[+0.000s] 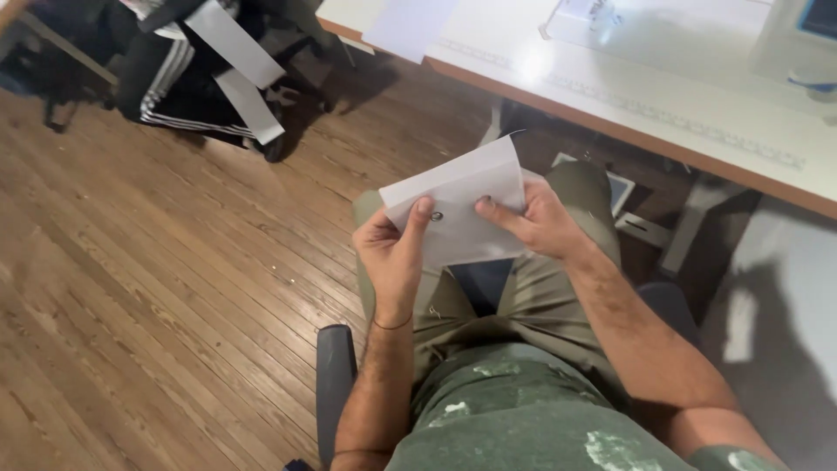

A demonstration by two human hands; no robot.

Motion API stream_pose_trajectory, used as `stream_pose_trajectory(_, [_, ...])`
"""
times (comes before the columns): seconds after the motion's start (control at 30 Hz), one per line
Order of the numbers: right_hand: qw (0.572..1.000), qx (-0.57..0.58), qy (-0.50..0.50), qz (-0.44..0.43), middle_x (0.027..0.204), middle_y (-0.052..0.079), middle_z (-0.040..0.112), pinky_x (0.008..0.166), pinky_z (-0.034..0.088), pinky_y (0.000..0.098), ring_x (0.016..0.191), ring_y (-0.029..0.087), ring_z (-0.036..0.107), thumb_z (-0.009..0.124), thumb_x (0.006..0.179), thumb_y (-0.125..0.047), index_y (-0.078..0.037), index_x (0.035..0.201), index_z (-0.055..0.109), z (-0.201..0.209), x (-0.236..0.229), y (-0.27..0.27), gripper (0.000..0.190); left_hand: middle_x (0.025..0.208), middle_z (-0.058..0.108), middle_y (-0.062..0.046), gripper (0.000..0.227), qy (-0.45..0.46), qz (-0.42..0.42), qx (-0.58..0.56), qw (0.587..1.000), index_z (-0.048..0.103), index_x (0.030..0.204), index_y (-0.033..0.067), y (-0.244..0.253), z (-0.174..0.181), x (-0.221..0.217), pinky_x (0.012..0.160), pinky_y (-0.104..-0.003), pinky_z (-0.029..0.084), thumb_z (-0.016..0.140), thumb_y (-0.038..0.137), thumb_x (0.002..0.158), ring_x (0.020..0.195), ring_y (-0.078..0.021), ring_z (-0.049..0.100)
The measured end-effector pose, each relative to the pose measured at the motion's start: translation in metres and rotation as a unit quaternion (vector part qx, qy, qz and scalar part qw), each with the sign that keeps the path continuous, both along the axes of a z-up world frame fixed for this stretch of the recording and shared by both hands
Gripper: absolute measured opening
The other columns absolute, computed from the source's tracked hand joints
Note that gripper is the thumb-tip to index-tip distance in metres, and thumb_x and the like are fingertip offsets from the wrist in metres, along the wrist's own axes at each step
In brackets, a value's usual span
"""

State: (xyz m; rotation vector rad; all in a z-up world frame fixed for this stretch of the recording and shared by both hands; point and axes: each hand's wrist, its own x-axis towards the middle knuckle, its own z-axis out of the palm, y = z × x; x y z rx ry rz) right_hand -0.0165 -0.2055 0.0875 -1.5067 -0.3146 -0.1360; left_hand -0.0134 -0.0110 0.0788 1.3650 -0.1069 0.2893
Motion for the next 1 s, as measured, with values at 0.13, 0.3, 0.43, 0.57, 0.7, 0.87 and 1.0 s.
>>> stream_pose_trajectory(0.13, [0.997,0.014,-0.02,-0.071,0.069,0.0,0.06,0.067,0.052,0.0252,0.067,0.007,0.049,0.078,0.098,-0.015,-0.002,0.085,0.071,-0.003,-0.006,0.009,0.019,0.067,0.072,-0.004,0.015,-0.03,0.067,-0.011,0.997,0.079,0.082,0.002,-0.007,0.009,-0.007,0.061,-0.024,0.056,0.093,0.007,0.081,0.07,-0.0039,0.056])
stream_pose_trajectory(0.3, [0.995,0.009,-0.037,-0.093,0.061,-0.003,0.052,0.058,0.044,0.0197,0.062,0.004,0.043,0.071,0.104,-0.016,-0.006,0.073,0.066,-0.017,-0.009,0.008,0.033,0.073,0.077,-0.011,0.02,-0.053,0.103,-0.012,0.993,0.08,0.086,-0.0002,-0.004,-0.009,-0.007,0.067,-0.028,0.059,0.096,0.005,0.076,0.078,-0.0057,0.061])
stream_pose_trajectory(0.43, [0.993,0.023,-0.053,-0.105,0.057,-0.005,0.046,0.055,0.037,0.0168,0.059,0.002,0.039,0.07,0.104,-0.016,-0.01,0.066,0.061,-0.009,-0.011,0.011,0.04,0.107,0.079,-0.021,0.02,-0.116,0.089,0.01,0.989,0.078,0.103,-0.0023,-0.003,-0.01,-0.01,0.098,-0.041,0.057,0.087,0.009,0.088,0.115,-0.0236,0.067])
stream_pose_trajectory(0.57, [0.992,0.025,-0.052,-0.116,0.057,-0.004,0.049,0.056,0.04,0.017,0.06,0.002,0.041,0.072,0.102,-0.012,-0.008,0.067,0.062,0.004,-0.017,0.014,0.037,0.099,0.081,-0.017,0.016,-0.115,0.088,0.019,0.989,0.081,0.106,-0.0021,-0.003,-0.009,-0.012,0.086,-0.032,0.058,0.083,0.007,0.093,0.102,-0.0123,0.066])
stream_pose_trajectory(0.7, [0.983,0.061,-0.046,-0.166,0.061,-0.004,0.054,0.06,0.046,0.0176,0.064,0.001,0.045,0.074,0.103,-0.016,-0.004,0.077,0.068,-0.029,-0.008,-0.001,0.03,0.099,0.081,-0.014,0.017,-0.119,0.071,0.014,0.99,0.081,0.111,-0.0013,-0.01,-0.009,-0.014,0.084,-0.03,0.057,0.079,0.009,0.097,0.097,-0.0079,0.06])
stream_pose_trajectory(0.87, [0.977,0.066,-0.051,-0.199,0.054,-0.004,0.049,0.056,0.042,0.0158,0.06,0.0,0.044,0.077,0.102,-0.019,-0.007,0.068,0.065,-0.07,0.002,-0.014,0.038,0.1,0.081,-0.014,0.019,-0.121,0.071,0.003,0.99,0.08,0.113,-0.0016,-0.016,-0.019,-0.015,0.082,-0.03,0.058,0.076,0.012,0.1,0.096,-0.0068,0.061])
stream_pose_trajectory(1.0, [0.973,0.082,-0.047,-0.211,0.053,-0.002,0.052,0.056,0.045,0.0171,0.058,0.0,0.046,0.08,0.101,-0.02,-0.005,0.068,0.066,-0.061,0.003,-0.007,0.039,0.093,0.079,-0.01,0.019,-0.126,0.064,-0.004,0.99,0.08,0.113,-0.0011,-0.015,-0.021,-0.016,0.077,-0.029,0.057,0.074,0.011,0.101,0.089,-0.0054,0.059])
